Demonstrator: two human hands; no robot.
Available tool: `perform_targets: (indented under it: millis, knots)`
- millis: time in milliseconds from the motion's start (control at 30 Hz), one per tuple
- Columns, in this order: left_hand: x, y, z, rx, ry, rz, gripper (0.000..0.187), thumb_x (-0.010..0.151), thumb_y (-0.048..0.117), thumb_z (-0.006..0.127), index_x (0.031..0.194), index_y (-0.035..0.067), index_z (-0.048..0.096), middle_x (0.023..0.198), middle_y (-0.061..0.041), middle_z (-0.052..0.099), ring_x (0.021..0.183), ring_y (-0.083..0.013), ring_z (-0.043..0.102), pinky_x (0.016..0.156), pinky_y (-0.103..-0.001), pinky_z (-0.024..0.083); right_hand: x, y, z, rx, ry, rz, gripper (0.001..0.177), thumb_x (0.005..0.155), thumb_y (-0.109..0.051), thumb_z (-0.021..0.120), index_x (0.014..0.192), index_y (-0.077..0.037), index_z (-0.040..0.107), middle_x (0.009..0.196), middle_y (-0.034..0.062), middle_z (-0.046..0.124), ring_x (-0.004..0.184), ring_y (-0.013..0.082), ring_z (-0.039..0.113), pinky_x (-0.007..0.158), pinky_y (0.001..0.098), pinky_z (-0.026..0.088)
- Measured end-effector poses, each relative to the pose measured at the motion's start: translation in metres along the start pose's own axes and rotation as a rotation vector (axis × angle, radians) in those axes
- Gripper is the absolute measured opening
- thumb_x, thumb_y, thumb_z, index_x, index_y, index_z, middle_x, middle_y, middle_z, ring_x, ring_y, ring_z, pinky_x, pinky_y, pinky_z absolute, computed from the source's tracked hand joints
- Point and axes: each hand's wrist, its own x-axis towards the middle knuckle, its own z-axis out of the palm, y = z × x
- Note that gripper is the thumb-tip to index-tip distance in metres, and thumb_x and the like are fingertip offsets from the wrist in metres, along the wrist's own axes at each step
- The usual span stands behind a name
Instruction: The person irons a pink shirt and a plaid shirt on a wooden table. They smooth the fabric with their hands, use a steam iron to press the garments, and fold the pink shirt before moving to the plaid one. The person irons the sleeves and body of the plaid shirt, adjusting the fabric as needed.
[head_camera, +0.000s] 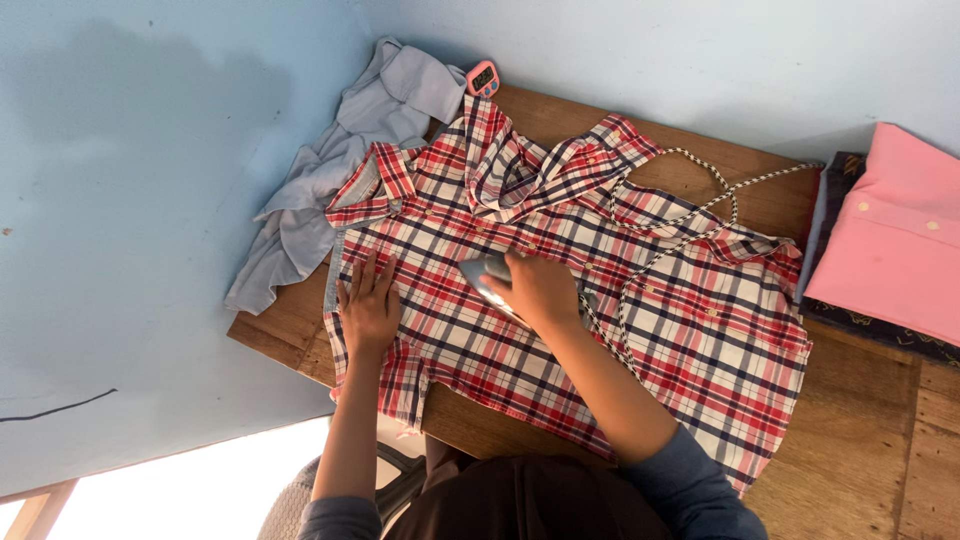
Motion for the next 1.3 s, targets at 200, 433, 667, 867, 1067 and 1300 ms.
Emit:
perform_targets:
  millis: [200,433,667,867,1067,1300]
  knots:
    - [0.0,-0.001,0.001,0.013,0.006,0.002,0.049,0.103,0.031,0.043,0.15,0.027,0.053,0.165,-0.005,0.039,0.154,-0.0327,0.031,0.125,-0.06,0.015,-0.019,-0.013,-0.009,0.129,-0.281,-0.357,0.05,0.086,-0.063,0.065,0.109,-0.02,0.076,0.072,0.0055,0.076,0.055,0.0161,0.069,0.046,0.0303,0.053]
    - [0.0,0.001,-0.001,-0.01,0.014,0.007,0.049,0.103,0.031,0.044,0.151,0.028,0.053,0.165,-0.006,0.039,0.153,-0.0328,0.031,0.126,-0.059,0.016,-0.012,0.005,-0.002,-0.025,-0.062,0.008,0.048,0.101,-0.057,0.059,0.105,-0.012,0.073,0.078,0.0068,0.076,0.057,0.014,0.069,0.046,0.0292,0.054]
    - [0.0,0.001,-0.001,0.003,0.012,0.004,0.05,0.102,0.031,0.044,0.151,0.029,0.053,0.165,-0.004,0.039,0.153,-0.0331,0.032,0.125,-0.059,0.016,-0.033,0.008,-0.008,0.019,-0.247,-0.386,0.05,0.089,-0.059,0.061,0.113,-0.016,0.074,0.074,0.0066,0.074,0.046,0.0154,0.065,0.038,0.0308,0.052]
    - [-0.001,-0.002,0.001,0.012,0.015,0.008,0.049,0.103,0.031,0.043,0.151,0.028,0.053,0.165,-0.005,0.039,0.154,-0.0321,0.031,0.126,-0.059,0.015,-0.034,0.018,-0.003,-0.053,0.007,-0.059,0.047,0.103,-0.055,0.055,0.112,-0.013,0.073,0.078,0.006,0.074,0.05,0.0118,0.064,0.039,0.0265,0.05]
    - [-0.001,-0.002,0.002,0.003,0.01,0.003,0.049,0.104,0.031,0.042,0.152,0.028,0.052,0.165,-0.006,0.039,0.155,-0.0311,0.03,0.126,-0.06,0.015,-0.042,0.027,-0.006,-0.048,0.029,-0.296,0.046,0.088,-0.053,0.06,0.104,-0.012,0.075,0.074,0.0075,0.073,0.045,0.0139,0.063,0.035,0.0277,0.049]
    - [0.0,-0.002,0.003,0.002,0.022,0.007,0.048,0.103,0.031,0.044,0.151,0.029,0.053,0.164,-0.006,0.041,0.154,-0.0314,0.031,0.126,-0.06,0.015,-0.05,0.025,-0.006,-0.217,0.039,-0.188,0.059,0.097,-0.063,0.053,0.109,-0.01,0.074,0.067,0.0064,0.071,0.041,0.0134,0.061,0.031,0.0262,0.045]
